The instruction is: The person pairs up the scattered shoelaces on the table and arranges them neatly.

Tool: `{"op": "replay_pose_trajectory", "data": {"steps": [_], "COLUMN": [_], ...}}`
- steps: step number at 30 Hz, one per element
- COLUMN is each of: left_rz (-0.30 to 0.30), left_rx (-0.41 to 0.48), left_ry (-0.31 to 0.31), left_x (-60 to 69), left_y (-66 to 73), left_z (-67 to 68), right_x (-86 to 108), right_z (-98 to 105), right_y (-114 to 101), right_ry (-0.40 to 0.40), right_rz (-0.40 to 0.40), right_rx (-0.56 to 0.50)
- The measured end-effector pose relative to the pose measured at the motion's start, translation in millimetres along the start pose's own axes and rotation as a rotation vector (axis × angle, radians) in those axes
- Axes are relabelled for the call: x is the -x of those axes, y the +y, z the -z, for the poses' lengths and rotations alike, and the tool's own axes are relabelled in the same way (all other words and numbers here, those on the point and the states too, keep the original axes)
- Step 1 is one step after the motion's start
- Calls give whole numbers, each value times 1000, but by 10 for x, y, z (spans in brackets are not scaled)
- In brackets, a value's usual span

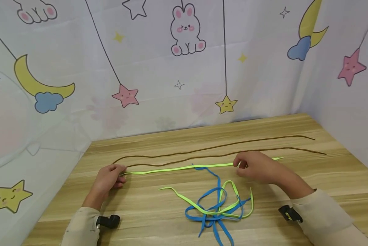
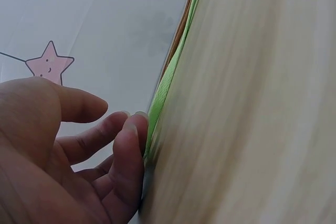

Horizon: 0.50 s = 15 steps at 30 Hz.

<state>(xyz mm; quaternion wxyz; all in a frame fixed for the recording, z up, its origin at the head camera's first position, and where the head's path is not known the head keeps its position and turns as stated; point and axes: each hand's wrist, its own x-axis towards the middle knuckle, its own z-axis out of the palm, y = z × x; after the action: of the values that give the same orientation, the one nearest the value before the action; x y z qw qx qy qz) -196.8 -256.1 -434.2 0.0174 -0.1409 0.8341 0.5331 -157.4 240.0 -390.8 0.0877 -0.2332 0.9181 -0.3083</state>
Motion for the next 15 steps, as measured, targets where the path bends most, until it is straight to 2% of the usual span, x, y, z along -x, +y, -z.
{"op": "replay_pose_trajectory", "data": {"steps": [3,6,12,15], "left_rz": [1,-3,-32,-62], "left_rx": [1,-2,-21,-40], "left_ry": [5,11,19,4], "left_x": [1,-1,1,23], "left_y": [0,-1,9,37], "left_z": [-2,-2,-11,-36], "right_x": [-18,-35,-23,-28], "right_z": [-121,-247,-433,-492], "right_y": [-135,-247,-370,-386], "right_ry": [-63,-92,-89,-78], "right_rz": [24,52,169,216], "right_rx": [18,96,255,315]}}
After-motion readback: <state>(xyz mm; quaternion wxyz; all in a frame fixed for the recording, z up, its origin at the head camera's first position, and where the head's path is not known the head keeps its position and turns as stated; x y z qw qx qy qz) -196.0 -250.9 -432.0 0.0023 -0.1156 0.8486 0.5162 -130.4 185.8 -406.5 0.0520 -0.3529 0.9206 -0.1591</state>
